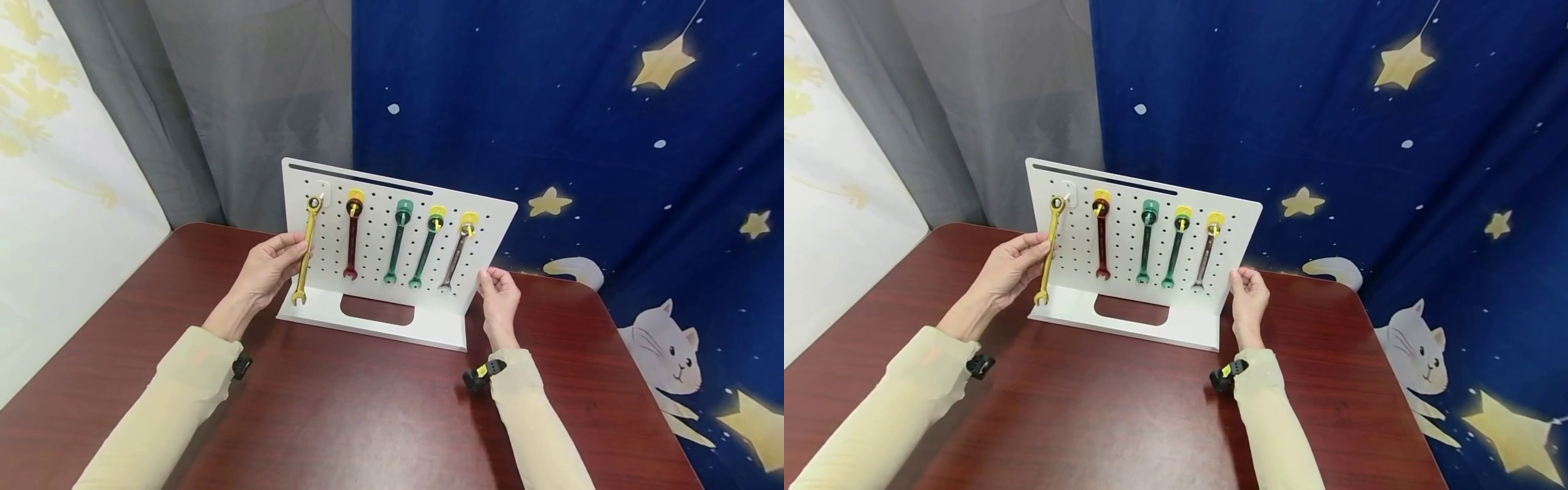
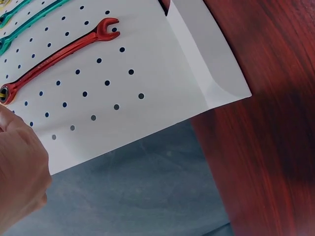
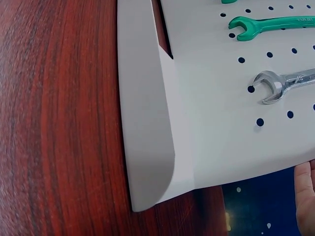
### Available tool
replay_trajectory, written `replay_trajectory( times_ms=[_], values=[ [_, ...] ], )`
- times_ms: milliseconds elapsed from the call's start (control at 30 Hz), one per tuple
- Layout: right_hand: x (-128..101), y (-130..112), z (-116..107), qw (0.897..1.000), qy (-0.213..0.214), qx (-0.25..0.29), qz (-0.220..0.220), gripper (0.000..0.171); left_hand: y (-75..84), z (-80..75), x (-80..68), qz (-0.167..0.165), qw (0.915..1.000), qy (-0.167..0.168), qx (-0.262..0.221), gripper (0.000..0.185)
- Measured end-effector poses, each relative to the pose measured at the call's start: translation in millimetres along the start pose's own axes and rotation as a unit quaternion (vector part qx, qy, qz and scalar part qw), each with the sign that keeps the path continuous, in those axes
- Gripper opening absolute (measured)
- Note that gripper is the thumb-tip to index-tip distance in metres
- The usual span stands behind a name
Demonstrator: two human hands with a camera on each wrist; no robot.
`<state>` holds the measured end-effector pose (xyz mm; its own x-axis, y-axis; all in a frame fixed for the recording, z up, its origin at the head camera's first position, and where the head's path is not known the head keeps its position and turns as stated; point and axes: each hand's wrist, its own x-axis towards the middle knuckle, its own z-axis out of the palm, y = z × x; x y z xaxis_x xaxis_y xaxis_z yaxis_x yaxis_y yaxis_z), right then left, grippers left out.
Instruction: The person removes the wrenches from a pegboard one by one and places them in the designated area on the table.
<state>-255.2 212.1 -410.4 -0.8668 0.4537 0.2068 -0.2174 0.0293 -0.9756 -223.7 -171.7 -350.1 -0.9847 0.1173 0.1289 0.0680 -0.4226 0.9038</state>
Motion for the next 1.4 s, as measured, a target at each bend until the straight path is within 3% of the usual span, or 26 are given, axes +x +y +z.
replay_trajectory(
  times_ms=[233,467,633,833,1033,1233,1400],
  values=[
    [0,1,0,1.0,-0.001,-0.004,-0.004,0.016,1.4,2.4,-0.4,0.014,0.9997,0.007,0.021,0.015],
    [0,0,0,1.0,0.001,-0.005,-0.011,0.018,6.9,7.5,-2.6,0.034,0.9987,0.019,0.035,0.017],
    [-1,-1,0,1.0,0.002,-0.008,-0.008,0.015,12.3,2.4,-8.9,0.025,0.9989,0.026,0.031,0.016],
    [-2,-1,0,1.0,0.001,-0.012,-0.002,0.014,13.7,-22.2,-21.1,0.0,0.999,0.04,0.021,0.015],
    [-1,-1,-1,1.0,0.002,-0.016,-0.002,0.009,10.6,-56.1,-32.0,-0.04,0.9947,0.064,0.069,0.012],
    [-2,-2,-1,1.0,0.004,-0.018,-0.001,0.005,3.0,-86.3,-38.6,-0.08,0.9851,0.09,0.122,0.011],
    [-2,-2,0,1.0,0.001,-0.013,0.002,0.005,-3.7,-101.6,-40.9,-0.104,0.9714,0.107,0.185,0.013]
  ],
)
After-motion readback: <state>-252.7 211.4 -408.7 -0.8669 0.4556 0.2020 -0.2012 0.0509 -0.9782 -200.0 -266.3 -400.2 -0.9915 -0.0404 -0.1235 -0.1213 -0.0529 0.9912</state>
